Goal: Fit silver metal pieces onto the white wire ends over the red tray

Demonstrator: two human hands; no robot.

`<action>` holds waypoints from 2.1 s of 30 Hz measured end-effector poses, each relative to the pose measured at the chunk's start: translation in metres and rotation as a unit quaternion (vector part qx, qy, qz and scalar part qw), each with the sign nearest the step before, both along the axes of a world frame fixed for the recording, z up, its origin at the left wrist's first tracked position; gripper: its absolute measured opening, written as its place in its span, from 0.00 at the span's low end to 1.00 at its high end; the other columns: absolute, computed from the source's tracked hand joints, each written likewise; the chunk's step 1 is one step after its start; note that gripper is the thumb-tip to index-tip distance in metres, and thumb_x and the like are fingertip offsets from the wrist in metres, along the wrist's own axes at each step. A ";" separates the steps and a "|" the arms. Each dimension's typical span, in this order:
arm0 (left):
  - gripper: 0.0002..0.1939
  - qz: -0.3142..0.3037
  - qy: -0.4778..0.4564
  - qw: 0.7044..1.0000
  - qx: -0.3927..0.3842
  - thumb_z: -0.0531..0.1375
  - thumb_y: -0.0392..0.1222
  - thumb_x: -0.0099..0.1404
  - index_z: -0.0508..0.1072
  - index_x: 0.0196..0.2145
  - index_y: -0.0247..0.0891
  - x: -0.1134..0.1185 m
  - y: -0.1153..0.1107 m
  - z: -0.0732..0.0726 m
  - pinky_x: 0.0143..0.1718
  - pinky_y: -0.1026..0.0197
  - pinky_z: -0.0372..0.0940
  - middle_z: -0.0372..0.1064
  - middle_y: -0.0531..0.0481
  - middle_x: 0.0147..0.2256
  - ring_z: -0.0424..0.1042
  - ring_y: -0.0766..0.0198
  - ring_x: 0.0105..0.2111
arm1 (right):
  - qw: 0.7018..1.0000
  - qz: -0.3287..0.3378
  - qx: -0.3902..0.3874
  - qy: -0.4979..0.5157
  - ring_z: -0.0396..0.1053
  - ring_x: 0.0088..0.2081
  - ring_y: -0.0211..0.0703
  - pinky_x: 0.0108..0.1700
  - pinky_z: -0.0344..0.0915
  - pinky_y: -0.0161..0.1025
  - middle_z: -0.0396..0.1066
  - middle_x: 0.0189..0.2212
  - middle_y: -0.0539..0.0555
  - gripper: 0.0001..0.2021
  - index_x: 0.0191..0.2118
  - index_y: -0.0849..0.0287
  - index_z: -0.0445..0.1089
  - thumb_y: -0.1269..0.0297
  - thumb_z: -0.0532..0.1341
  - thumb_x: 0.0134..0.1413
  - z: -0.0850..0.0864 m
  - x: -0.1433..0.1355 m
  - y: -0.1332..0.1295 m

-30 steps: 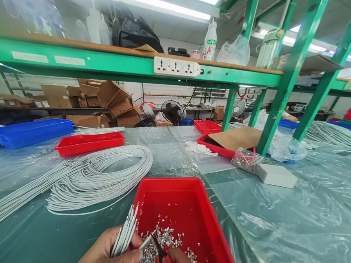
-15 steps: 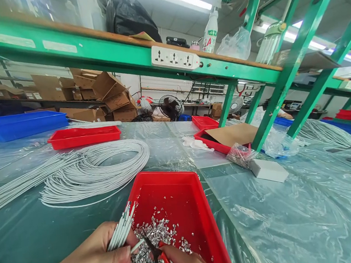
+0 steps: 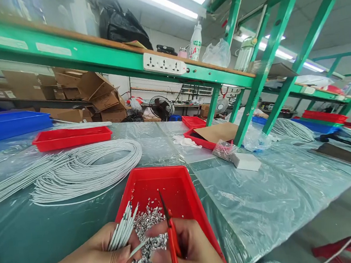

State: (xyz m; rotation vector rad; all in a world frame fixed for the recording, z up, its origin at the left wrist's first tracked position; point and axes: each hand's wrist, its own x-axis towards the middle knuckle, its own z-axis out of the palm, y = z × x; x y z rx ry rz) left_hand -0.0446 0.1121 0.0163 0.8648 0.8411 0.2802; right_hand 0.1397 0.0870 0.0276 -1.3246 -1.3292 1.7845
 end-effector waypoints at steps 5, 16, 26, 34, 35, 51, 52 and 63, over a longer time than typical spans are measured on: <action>0.31 0.019 0.084 0.991 0.098 0.53 0.61 0.45 0.54 0.35 0.31 0.007 -0.016 -0.007 0.16 0.82 0.43 0.52 0.61 0.16 0.51 0.87 0.11 | 0.994 -0.023 0.030 0.098 0.44 0.14 0.17 0.18 0.39 0.19 0.46 0.12 0.43 0.30 0.28 0.68 0.49 0.47 0.63 0.31 -0.018 -0.018 0.001; 0.28 0.031 0.119 0.959 0.255 0.56 0.58 0.43 0.58 0.26 0.25 0.011 -0.010 -0.017 0.22 0.82 0.45 0.47 0.57 0.19 0.47 0.92 0.19 | 0.990 -0.083 0.058 0.101 0.45 0.16 0.16 0.20 0.42 0.19 0.46 0.14 0.43 0.30 0.31 0.68 0.50 0.46 0.63 0.33 -0.038 -0.029 -0.009; 0.26 0.090 0.091 0.974 0.189 0.60 0.52 0.41 0.55 0.24 0.25 0.014 -0.014 -0.004 0.20 0.81 0.41 0.44 0.60 0.15 0.46 0.92 0.15 | 0.985 -0.099 0.110 -0.086 0.49 0.16 0.17 0.19 0.47 0.18 0.50 0.14 0.46 0.38 0.45 0.75 0.60 0.44 0.61 0.34 -0.036 -0.024 -0.014; 0.29 0.056 0.117 0.961 0.244 0.58 0.58 0.41 0.57 0.25 0.25 0.011 -0.009 -0.014 0.23 0.82 0.44 0.49 0.57 0.18 0.50 0.92 0.20 | 0.983 -0.077 0.130 -0.108 0.48 0.18 0.16 0.21 0.46 0.18 0.51 0.17 0.47 0.35 0.46 0.76 0.59 0.48 0.60 0.38 -0.046 -0.019 -0.011; 0.29 0.057 0.120 0.960 0.246 0.58 0.58 0.41 0.57 0.26 0.25 0.011 -0.008 -0.016 0.24 0.82 0.44 0.50 0.57 0.18 0.50 0.92 0.20 | 0.982 -0.077 0.132 -0.108 0.47 0.18 0.16 0.22 0.46 0.18 0.51 0.16 0.47 0.34 0.46 0.76 0.58 0.49 0.60 0.39 -0.047 -0.018 -0.011; 0.35 -0.003 0.104 0.974 0.204 0.54 0.65 0.39 0.59 0.30 0.26 0.012 -0.019 -0.014 0.16 0.79 0.42 0.48 0.60 0.16 0.47 0.88 0.13 | 0.994 -0.063 0.094 -0.004 0.47 0.16 0.18 0.19 0.44 0.19 0.51 0.15 0.46 0.33 0.33 0.73 0.56 0.45 0.62 0.30 -0.031 -0.020 -0.012; 0.34 -0.009 0.115 0.969 0.218 0.54 0.64 0.40 0.60 0.30 0.25 0.012 -0.018 -0.013 0.17 0.79 0.41 0.45 0.60 0.15 0.46 0.89 0.13 | 0.991 -0.073 0.113 -0.016 0.47 0.17 0.17 0.19 0.45 0.18 0.51 0.16 0.46 0.31 0.30 0.73 0.56 0.46 0.63 0.31 -0.032 -0.021 -0.011; 0.35 -0.002 0.057 0.981 0.186 0.58 0.63 0.34 0.59 0.27 0.26 0.007 -0.025 -0.003 0.14 0.79 0.41 0.48 0.60 0.14 0.46 0.88 0.11 | 0.940 -0.010 -0.086 0.331 0.41 0.10 0.21 0.22 0.46 0.23 0.38 0.08 0.43 0.20 0.28 0.68 0.50 0.56 0.58 0.45 -0.029 -0.035 -0.022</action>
